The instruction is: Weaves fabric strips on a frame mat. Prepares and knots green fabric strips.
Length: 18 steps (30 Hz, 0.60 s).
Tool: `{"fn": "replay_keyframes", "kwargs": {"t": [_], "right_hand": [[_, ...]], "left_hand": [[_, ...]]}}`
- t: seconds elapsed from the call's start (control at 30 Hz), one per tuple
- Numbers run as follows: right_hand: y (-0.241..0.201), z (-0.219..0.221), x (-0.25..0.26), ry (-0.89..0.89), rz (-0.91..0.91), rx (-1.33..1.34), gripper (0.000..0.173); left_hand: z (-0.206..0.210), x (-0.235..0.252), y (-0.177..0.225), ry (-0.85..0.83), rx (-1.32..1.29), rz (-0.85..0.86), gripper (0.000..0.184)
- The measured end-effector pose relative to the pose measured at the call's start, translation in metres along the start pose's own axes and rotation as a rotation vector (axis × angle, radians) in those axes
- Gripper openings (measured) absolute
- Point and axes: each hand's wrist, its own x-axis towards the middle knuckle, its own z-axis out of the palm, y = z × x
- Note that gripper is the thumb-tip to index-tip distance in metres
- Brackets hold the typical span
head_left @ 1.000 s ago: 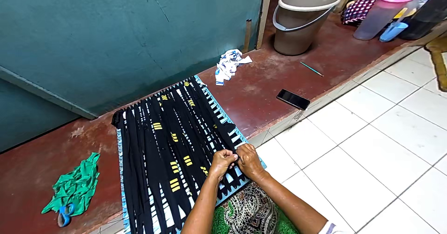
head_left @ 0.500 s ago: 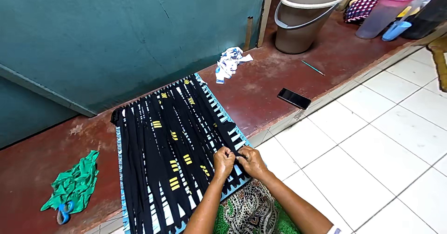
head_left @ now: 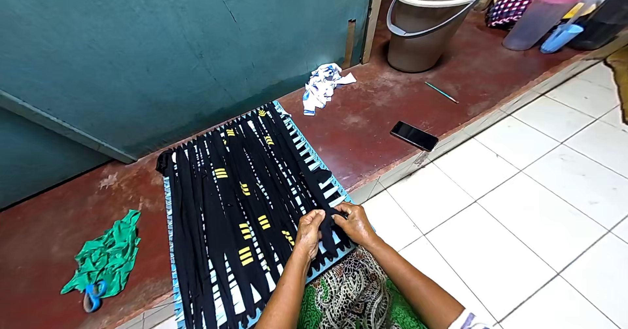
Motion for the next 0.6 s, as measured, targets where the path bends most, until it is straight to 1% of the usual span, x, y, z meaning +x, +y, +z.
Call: {"fn": "replay_keyframes", "kwargs": {"t": [0.03,0.1,0.17,0.23,0.37,0.43,0.5,0.6], "right_hand": [[0.001,-0.001,0.000,0.008,-0.004,0.012,0.012],[0.003,-0.002,0.000,0.019,-0.013,0.041,0.012],[0.003,-0.001,0.000,0.016,0.001,0.089,0.012],[0.004,0.000,-0.001,0.009,0.035,0.130,0.012],[0.004,-0.002,0.000,-0.017,0.165,0.204,0.012],[0.002,-0.002,0.000,-0.012,0.194,0.216,0.012],[0.002,0.001,0.000,0.019,0.184,0.191,0.012],[-0.001,0.006,-0.002,0.063,0.107,0.130,0.012]], "left_hand": [[-0.001,-0.001,0.001,-0.013,-0.041,-0.014,0.028],[-0.004,-0.002,0.001,-0.066,-0.128,-0.025,0.027],[-0.008,0.002,-0.005,-0.118,-0.173,0.002,0.024],[-0.008,0.005,-0.011,-0.135,-0.164,0.057,0.021],[-0.006,0.008,-0.019,-0.089,-0.030,0.185,0.016],[-0.007,0.009,-0.021,-0.076,0.066,0.272,0.015],[-0.008,0.010,-0.020,-0.068,0.152,0.319,0.014],[-0.012,0.012,-0.016,-0.093,0.217,0.300,0.012]]}}
